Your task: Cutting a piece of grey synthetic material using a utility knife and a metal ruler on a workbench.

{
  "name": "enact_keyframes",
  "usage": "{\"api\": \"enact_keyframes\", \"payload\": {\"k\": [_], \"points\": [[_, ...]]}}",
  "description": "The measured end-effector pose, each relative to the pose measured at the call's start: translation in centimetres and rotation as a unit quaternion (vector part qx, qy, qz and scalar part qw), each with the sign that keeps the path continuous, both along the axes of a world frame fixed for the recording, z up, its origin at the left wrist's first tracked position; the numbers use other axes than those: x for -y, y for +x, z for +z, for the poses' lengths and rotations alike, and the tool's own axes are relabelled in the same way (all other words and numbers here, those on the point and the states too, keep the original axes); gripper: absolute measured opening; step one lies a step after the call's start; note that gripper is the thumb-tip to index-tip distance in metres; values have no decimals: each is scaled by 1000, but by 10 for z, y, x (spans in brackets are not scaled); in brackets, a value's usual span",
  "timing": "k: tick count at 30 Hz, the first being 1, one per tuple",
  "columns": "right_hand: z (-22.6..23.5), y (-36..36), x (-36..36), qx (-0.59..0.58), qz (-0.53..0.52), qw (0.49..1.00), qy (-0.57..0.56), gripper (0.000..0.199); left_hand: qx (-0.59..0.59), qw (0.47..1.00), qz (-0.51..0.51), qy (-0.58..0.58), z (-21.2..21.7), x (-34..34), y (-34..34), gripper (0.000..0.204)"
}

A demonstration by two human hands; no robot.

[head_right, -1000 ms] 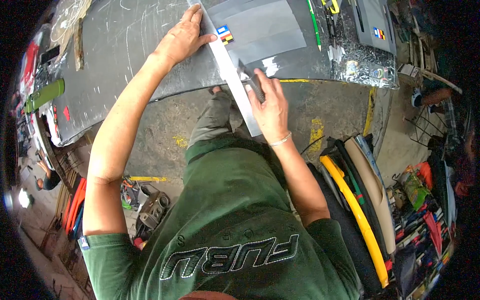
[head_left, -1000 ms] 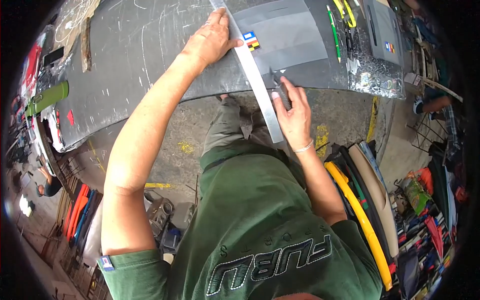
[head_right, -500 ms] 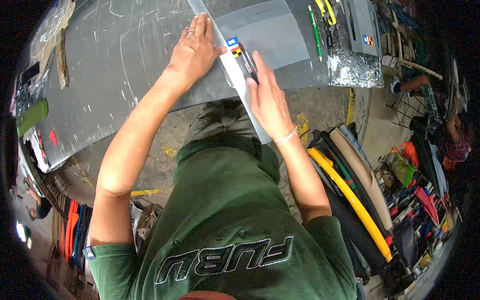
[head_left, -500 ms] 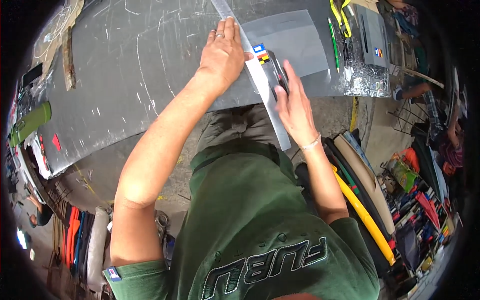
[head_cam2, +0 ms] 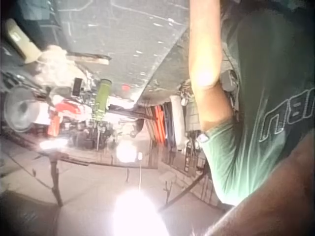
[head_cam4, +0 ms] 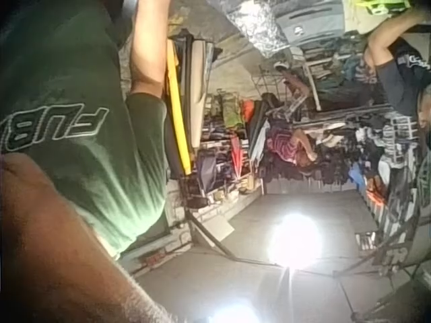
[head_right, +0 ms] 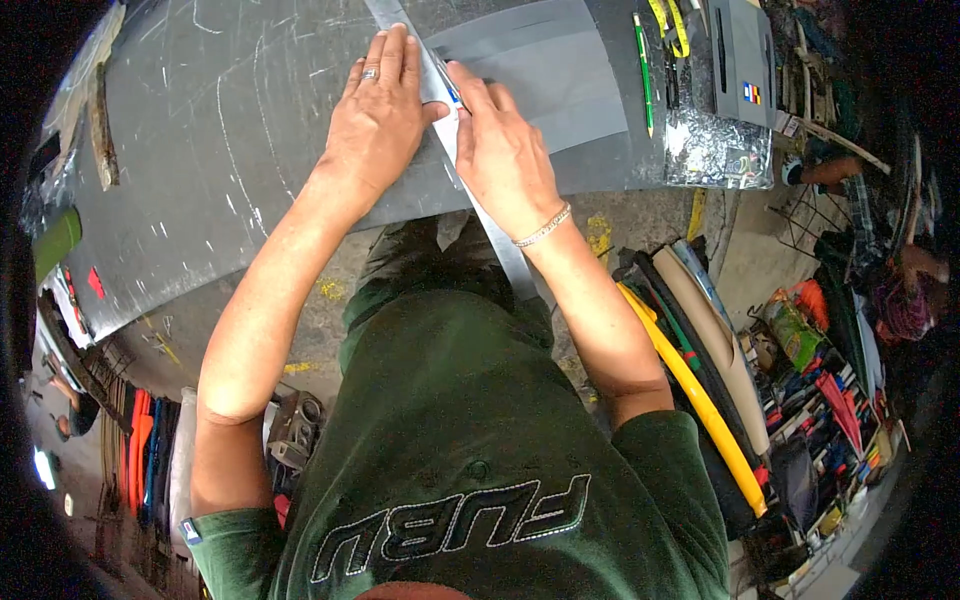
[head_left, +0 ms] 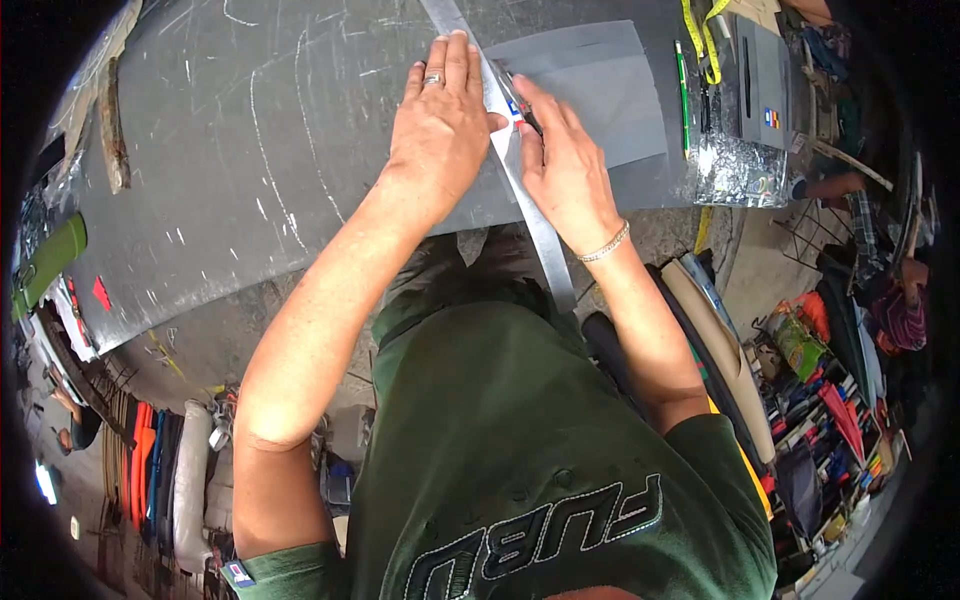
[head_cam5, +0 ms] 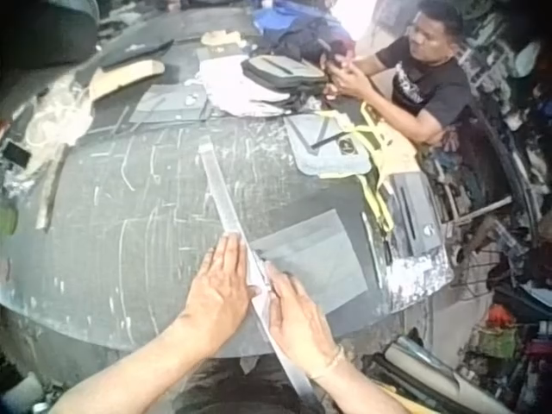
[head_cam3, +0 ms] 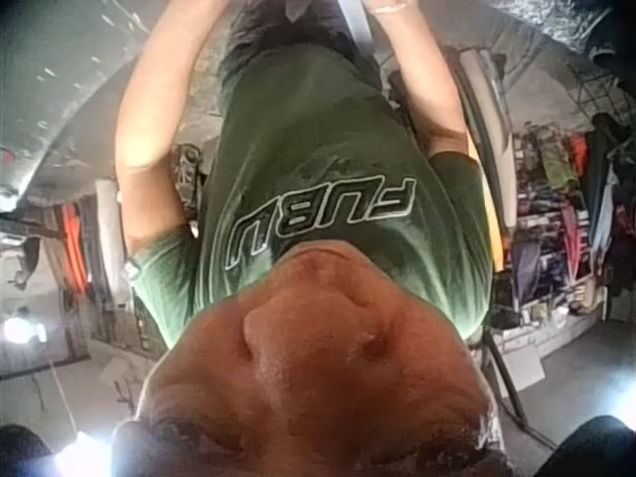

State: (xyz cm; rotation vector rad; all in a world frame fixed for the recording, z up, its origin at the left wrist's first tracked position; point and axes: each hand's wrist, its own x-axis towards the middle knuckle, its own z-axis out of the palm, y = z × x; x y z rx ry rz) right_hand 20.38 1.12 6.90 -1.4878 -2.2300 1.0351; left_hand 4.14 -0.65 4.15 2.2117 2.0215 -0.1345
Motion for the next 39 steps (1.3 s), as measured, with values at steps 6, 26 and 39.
{"api": "enact_keyframes", "payload": {"k": [6, 26, 39], "points": [[1, 2, -3, -1, 10, 1000, 12, 49, -2, 1000, -2, -3, 2, -2, 1, 75], [3, 1, -4, 24, 18, 1000, 2, 50, -1, 997, 7, -73, 21, -5, 3, 74], [21, -6, -16, 100, 65, 993, -3, 50, 3, 994, 7, -108, 35, -12, 5, 77]]}}
